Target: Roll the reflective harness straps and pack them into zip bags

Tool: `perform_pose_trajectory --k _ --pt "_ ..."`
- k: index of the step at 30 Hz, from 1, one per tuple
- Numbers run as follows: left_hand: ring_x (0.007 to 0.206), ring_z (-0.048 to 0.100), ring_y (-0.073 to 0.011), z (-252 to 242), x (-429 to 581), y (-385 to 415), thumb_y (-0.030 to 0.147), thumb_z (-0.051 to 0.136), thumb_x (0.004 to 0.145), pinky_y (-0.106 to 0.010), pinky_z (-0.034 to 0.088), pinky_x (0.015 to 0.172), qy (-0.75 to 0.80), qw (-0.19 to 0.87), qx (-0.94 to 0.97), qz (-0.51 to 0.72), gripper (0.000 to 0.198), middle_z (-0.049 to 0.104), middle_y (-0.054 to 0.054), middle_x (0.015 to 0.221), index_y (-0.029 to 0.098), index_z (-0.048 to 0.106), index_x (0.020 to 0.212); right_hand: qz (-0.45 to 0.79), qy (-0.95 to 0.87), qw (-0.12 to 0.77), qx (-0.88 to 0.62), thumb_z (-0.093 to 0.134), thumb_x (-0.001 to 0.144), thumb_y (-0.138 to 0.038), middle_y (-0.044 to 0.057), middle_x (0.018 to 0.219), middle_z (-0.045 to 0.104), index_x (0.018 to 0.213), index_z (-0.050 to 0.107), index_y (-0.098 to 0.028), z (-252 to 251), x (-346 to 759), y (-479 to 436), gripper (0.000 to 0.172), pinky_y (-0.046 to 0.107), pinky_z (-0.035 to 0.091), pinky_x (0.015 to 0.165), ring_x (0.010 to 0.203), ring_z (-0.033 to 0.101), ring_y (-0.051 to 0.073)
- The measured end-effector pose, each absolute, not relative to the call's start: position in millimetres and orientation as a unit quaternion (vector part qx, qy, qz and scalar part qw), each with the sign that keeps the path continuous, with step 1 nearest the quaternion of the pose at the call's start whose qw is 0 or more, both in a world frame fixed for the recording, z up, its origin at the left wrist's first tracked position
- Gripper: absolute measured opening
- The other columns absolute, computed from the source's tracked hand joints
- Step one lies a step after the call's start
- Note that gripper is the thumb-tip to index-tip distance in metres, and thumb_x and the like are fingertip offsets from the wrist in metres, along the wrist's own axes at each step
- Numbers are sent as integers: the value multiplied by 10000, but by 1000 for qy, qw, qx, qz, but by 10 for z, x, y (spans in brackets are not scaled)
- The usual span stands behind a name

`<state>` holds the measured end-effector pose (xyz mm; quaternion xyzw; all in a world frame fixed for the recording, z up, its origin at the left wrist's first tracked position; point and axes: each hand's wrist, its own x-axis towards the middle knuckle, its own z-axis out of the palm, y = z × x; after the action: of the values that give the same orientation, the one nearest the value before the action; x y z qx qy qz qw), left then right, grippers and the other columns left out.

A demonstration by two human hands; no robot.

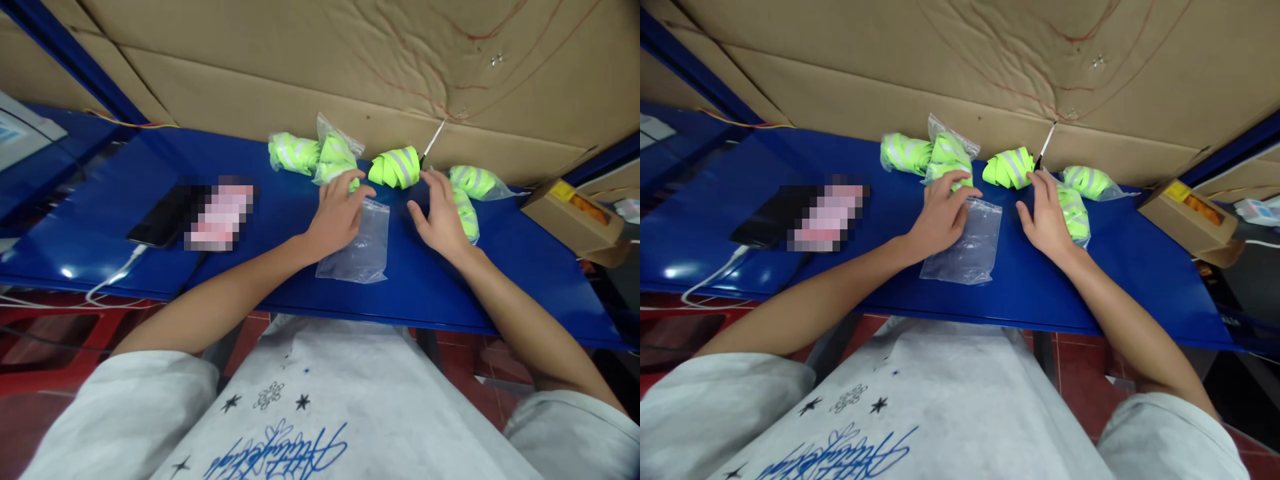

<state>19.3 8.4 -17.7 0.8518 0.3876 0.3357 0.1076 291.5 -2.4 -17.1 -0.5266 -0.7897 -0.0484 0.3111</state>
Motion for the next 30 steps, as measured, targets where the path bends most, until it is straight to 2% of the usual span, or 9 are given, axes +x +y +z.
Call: perform_pose_trajectory --k 3,6,8,11,16,19,22,26,30 --pt "1394 552 -319 -193 263 -70 270 384 1102 -526 385 1153 331 102 896 277 347 585 -164 1495 207 670 1287 -84 -816 211 -531 674 952 -398 200 1763 300 1658 373 -220 -59 2951 387 788 752 283 1290 1643 280 466" --pt "1319 594 -330 -234 301 -155 391 428 1115 -521 405 1123 305 101 923 212 377 618 -175 1430 178 658 1324 -59 -844 103 -523 751 913 -422 177 1795 255 1676 372 -247 35 2924 851 869 832 187 1266 1655 197 526" --pt "1307 600 -347 -240 288 -158 395 469 1099 -526 414 1104 293 93 937 168 391 626 -184 1412 165 641 1363 -24 -845 60 -531 762 912 -471 220 1778 276 1682 366 -203 47 2875 1089 907 799 268 1252 1621 281 533" --pt "1316 610 -335 -193 246 -129 226 483 1038 -514 412 1104 268 88 950 132 328 637 -168 1420 166 665 1305 -19 -834 57 -549 737 931 -463 252 1672 445 1637 448 -152 23 2778 1233 824 676 422 1212 1482 504 496" --pt "1067 697 -310 -76 238 -148 113 467 946 -523 450 1047 316 74 936 136 241 740 -135 1120 147 705 959 -49 -813 76 -575 714 925 -429 210 1385 709 1495 627 -171 68 2676 983 632 618 547 1063 1211 702 459" --pt "942 690 -281 -53 249 -153 128 471 952 -490 491 983 370 80 905 195 208 729 -114 982 158 675 929 -17 -824 138 -548 695 921 -442 138 1257 783 1357 725 -200 123 2682 686 499 564 577 1020 1143 744 415" --pt "1096 669 -281 -54 249 -94 164 536 956 -447 526 1000 393 142 846 330 176 683 -131 1160 170 623 1108 91 -789 273 -543 694 925 -535 75 1115 815 1167 779 -223 129 2692 366 404 519 613 964 1040 772 349" --pt "1226 645 -274 -17 269 4 376 794 890 -392 582 954 379 399 686 476 544 568 -127 1409 244 495 1324 316 -661 428 -529 722 885 -680 51 1083 824 1135 764 -259 105 2610 8 491 513 670 885 1036 785 324" --pt "1199 707 -280 38 323 -24 558 827 870 -395 597 933 299 653 559 415 659 673 -94 1364 274 508 1371 390 -579 494 -519 731 839 -770 67 1114 823 1173 737 -262 111 2415 -208 608 507 688 877 1107 784 337"
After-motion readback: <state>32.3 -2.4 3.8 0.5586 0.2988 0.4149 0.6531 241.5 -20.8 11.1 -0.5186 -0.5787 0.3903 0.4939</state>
